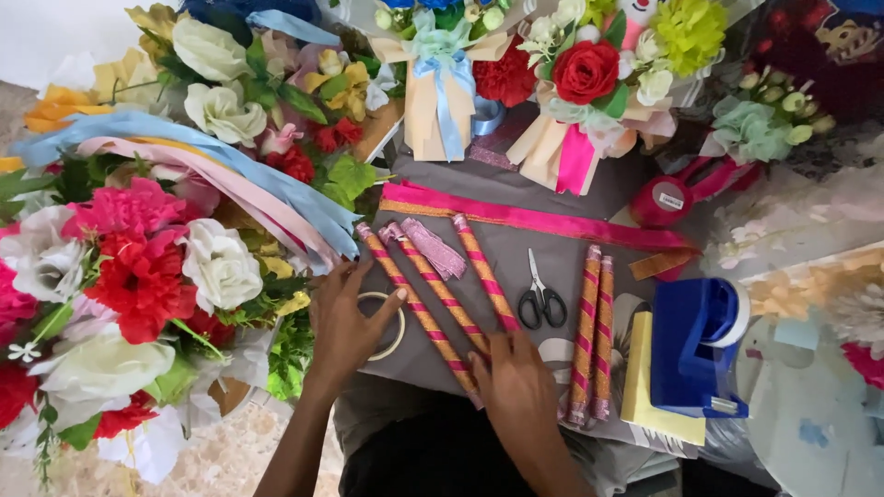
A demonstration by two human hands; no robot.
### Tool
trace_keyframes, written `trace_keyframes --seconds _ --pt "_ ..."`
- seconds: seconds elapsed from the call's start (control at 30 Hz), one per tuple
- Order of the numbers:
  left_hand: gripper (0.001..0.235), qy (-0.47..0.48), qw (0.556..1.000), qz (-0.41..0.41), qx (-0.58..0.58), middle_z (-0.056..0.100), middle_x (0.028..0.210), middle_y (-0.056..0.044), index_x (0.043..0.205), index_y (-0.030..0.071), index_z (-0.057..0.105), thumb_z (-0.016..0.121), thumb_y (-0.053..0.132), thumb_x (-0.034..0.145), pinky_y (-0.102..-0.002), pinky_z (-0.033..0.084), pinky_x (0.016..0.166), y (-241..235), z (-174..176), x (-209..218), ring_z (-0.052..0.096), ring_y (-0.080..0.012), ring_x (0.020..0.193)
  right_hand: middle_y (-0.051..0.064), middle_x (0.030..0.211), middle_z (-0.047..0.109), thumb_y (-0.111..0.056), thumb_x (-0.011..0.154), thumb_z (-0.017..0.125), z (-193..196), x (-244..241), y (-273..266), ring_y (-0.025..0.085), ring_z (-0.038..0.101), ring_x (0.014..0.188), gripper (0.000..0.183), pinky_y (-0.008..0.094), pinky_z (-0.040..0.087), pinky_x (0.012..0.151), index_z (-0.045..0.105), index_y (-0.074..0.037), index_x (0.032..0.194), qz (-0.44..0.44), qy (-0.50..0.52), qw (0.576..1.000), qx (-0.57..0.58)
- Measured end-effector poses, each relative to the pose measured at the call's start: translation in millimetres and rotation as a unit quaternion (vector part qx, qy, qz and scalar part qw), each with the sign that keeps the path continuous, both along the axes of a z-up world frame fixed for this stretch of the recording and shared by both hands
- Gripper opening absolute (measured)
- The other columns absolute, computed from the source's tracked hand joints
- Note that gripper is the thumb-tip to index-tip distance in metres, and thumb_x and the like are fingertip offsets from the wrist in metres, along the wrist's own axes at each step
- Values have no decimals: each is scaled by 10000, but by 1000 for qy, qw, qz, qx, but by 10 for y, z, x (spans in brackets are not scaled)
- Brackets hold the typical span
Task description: Assembling and decorating small handles for floral arrangements by cutting and applying ribbon pieces.
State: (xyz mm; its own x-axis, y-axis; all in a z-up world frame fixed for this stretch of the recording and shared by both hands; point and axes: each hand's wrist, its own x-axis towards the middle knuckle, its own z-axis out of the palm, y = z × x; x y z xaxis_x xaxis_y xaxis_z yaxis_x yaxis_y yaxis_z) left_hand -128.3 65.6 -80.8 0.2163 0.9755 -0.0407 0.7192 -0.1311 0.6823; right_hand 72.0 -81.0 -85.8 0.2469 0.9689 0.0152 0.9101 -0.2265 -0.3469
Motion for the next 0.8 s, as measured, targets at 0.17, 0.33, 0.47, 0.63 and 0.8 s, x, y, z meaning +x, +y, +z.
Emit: trace_keyframes --seconds 0.17,0.33,0.47,0.63,0.8 --pt "645 -38 998 39 24 496 1430 -115 1362 141 629 656 570 882 -595 258 1136 -64 99 36 420 -320 1391 114 1072 617 -314 1015 569 -67 84 42 314 672 945 237 517 581 728 637 -96 1078 17 43 998 -35" --pt "396 -95 979 58 170 574 1251 -88 1248 97 664 740 333 939 -496 403 1032 -45 116 105 561 -274 1185 91 1023 603 -300 1034 519 51 134 -9 269 645 878 241 451 536 730 627 -86 1049 47 105 993 20" --pt "355 -72 978 60 185 606 1179 -56 1214 123 649 747 309 928 -485 453 931 -23 119 150 613 -245 1022 72 941 601 -274 1011 582 132 155 -40 240 632 755 179 416 531 637 612 -99 989 21 143 988 54" --pt "283 -84 979 99 159 704 1183 -55 1096 154 699 736 372 920 -459 514 847 -74 380 275 675 -270 1060 48 912 603 -274 1010 589 321 138 -99 199 630 763 183 375 509 626 635 -98 996 11 172 983 59" --pt "335 -281 956 48 -62 781 964 -12 1106 125 760 727 377 887 -264 595 803 -29 543 478 718 -113 885 86 990 652 -253 988 632 503 37 -256 205 704 841 169 353 599 650 630 -93 1043 37 119 984 131"
